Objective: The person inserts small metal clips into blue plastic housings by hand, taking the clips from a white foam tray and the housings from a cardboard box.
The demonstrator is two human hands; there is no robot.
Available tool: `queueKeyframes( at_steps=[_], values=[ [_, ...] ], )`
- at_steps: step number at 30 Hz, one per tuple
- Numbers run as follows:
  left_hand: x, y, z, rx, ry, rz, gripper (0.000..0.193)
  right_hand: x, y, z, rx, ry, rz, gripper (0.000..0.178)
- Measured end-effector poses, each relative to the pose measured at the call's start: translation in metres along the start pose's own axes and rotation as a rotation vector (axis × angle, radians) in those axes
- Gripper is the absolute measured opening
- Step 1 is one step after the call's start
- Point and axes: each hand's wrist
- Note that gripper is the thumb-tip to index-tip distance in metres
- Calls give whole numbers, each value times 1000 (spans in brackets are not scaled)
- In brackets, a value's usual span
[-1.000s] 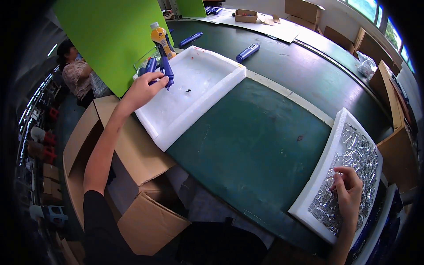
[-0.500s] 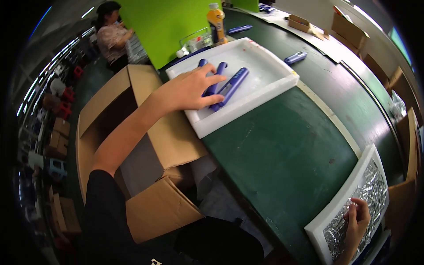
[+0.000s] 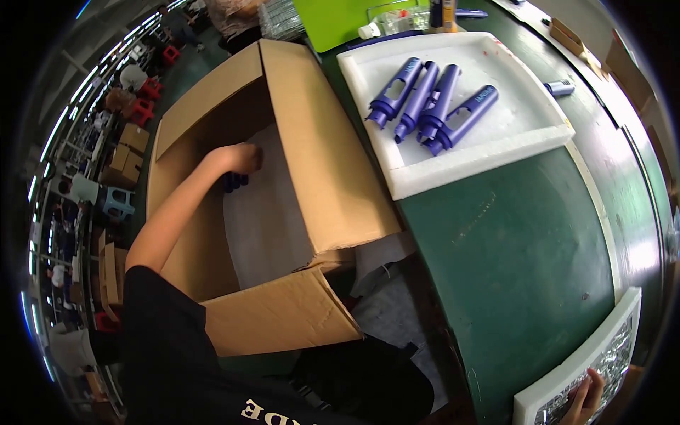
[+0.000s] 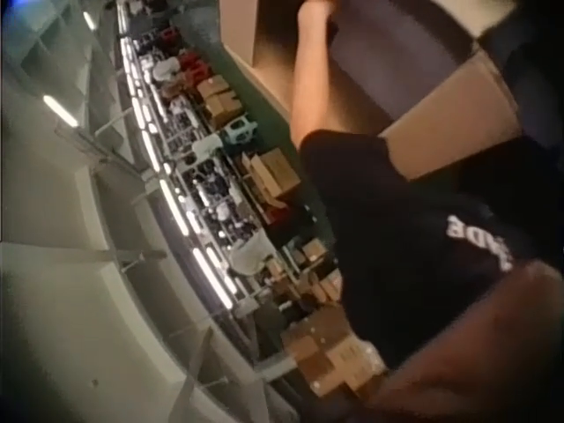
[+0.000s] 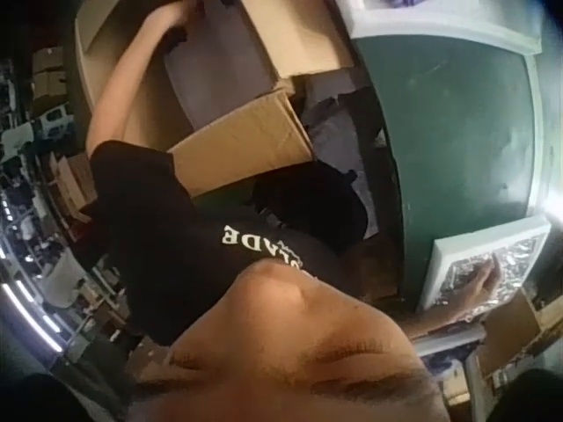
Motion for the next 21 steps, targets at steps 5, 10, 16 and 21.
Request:
queueKeyframes(
  at_steps=[5,10,16,21],
  values=[
    [22,110,172,434,130,-407,63,-54,13,-8,110,280,-31,40],
    [31,151,270,362,-112,-466,56,-65,27,1,69,256,-160,39],
    [41,134,224,337,-144,-657,41,-82,33,6,107,258,-218,39],
    [52,134,223,538,-104,-502,43,-61,24,7,77,188,-237,38]
  ],
)
Point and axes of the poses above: each hand's wrist, its own z-axis towards the middle knuckle, its own y-axis out of the palm, x = y × z, and after that the axes turned 13 degrees about -y, right-handed
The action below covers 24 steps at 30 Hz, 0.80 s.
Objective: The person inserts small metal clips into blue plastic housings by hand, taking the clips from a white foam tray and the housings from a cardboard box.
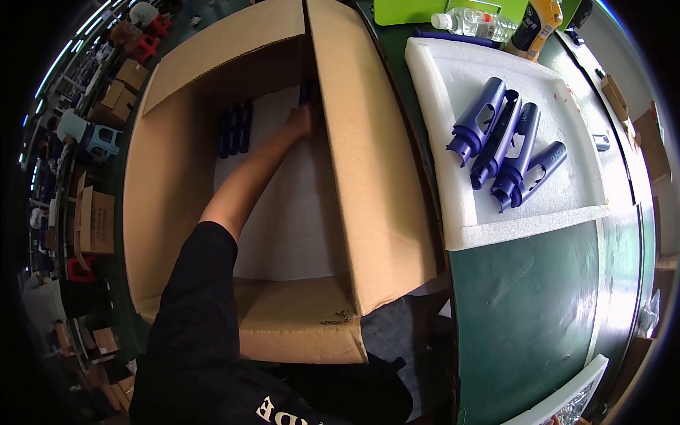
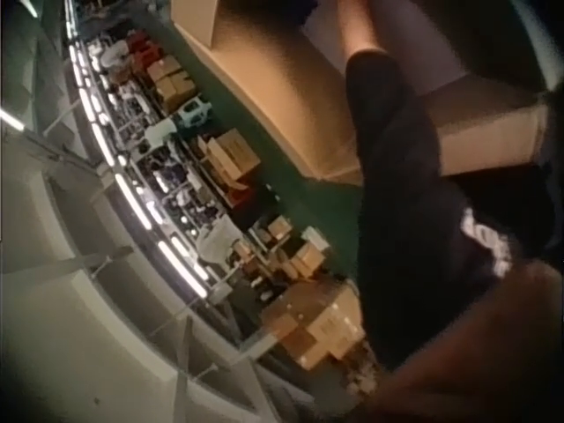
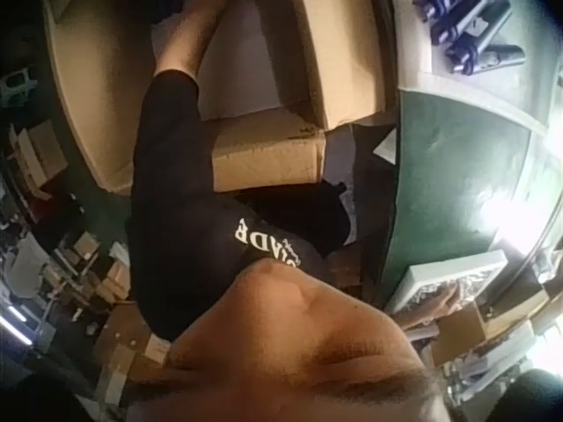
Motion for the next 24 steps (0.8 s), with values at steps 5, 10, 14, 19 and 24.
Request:
queueKeyframes(
  at_steps=[5,10,14,19,24],
  values=[
    [1,-9,3,-194,-38,-106,46,10,-3,1,11,-14,-1,37],
    [-9,15,15,-163,289,-111,38,-5,2,-3,37,19,3,35],
    [-8,-5,9,-154,-48,-118,46,-5,3,-5,48,32,-31,35],
    [-38,-91,-27,267,159,-127,42,7,-1,-2,42,7,34,38],
    [-59,-138,-78,80,368,-187,31,2,-1,-3,54,73,62,37]
  ],
)
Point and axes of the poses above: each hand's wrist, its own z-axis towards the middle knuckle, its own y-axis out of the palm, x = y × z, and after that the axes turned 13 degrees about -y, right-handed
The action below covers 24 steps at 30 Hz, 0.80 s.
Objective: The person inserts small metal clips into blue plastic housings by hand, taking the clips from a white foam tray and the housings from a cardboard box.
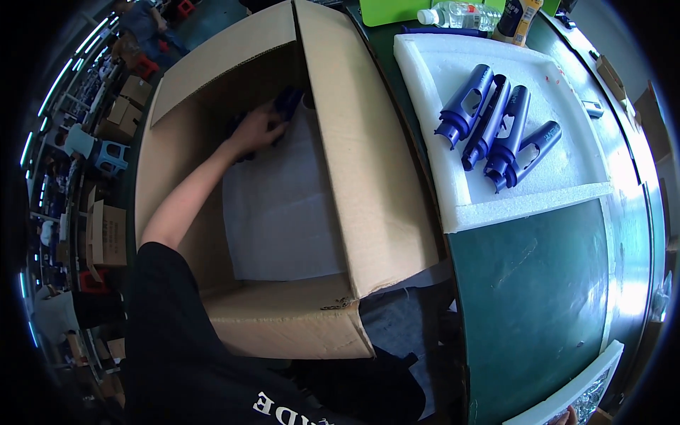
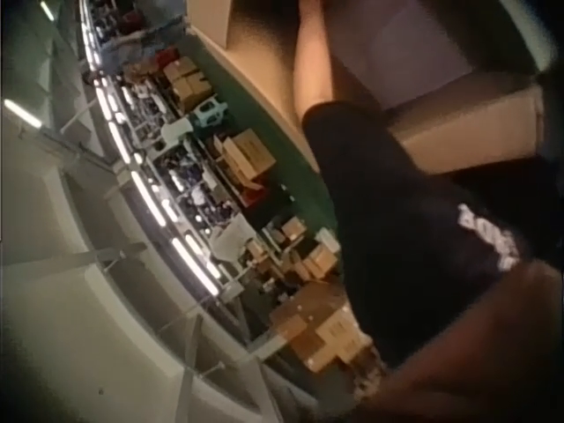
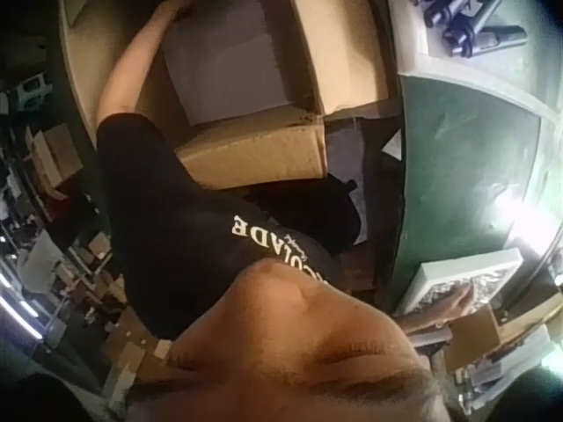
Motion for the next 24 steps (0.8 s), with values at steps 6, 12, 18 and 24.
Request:
queueKeyframes(
  at_steps=[6,12,18,24],
  values=[
    [32,8,-56,-191,108,-12,17,-4,4,0,-26,-102,-63,32],
    [26,32,-68,75,-43,-18,23,-2,3,-2,-21,-125,-76,36],
    [44,55,-56,-81,-324,266,35,-8,1,-3,-36,-92,-101,38],
    [21,77,-54,-44,-564,230,45,13,-3,1,-41,-76,-117,35]
  ],
)
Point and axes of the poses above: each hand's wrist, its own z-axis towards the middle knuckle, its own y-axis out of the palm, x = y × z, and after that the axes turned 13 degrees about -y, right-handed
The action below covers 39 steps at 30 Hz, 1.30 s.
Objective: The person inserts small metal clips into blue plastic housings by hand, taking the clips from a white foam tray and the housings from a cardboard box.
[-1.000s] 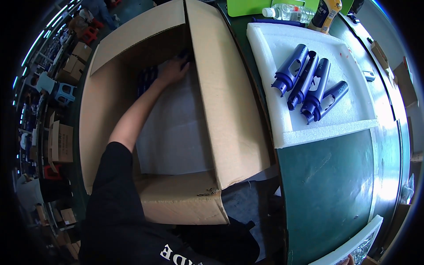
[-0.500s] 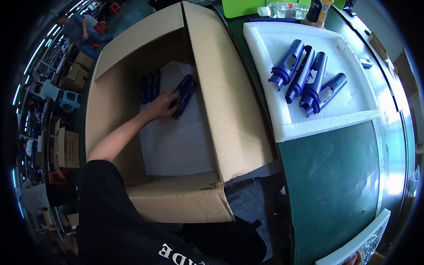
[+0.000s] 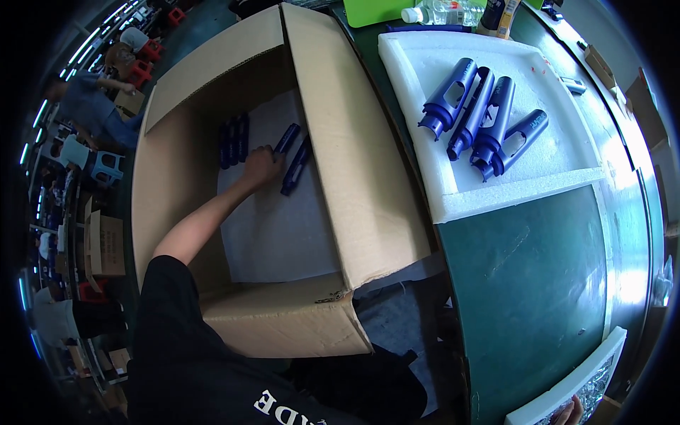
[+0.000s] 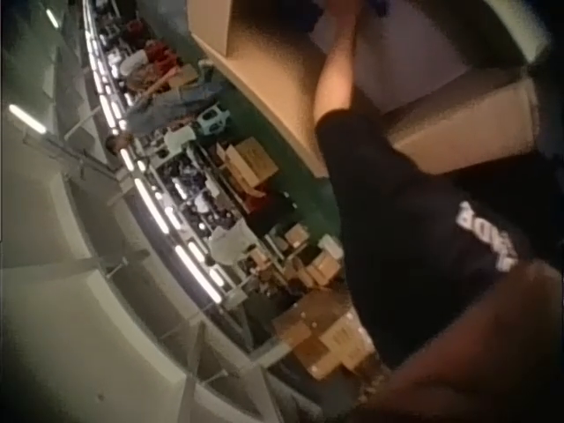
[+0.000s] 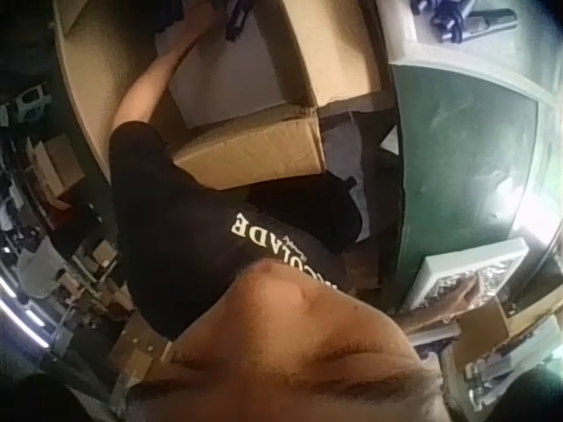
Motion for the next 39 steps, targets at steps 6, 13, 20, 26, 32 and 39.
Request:
queueKeyframes(
  at_steps=[6,13,20,26,32,39],
  values=[
    [11,-5,-7,-80,116,-42,52,5,-1,1,-2,-18,78,35],
    [26,-5,-29,-137,160,66,51,3,1,-1,17,5,69,36],
    [32,-4,-42,-139,197,78,40,9,1,1,32,18,125,37],
    [19,-17,-23,-480,-9,-207,37,14,0,1,22,35,101,37],
    [5,-10,-28,-397,-34,-328,45,15,-1,2,18,18,87,37],
    [11,11,-41,-126,17,-193,48,12,0,1,8,1,72,35]
  ],
)
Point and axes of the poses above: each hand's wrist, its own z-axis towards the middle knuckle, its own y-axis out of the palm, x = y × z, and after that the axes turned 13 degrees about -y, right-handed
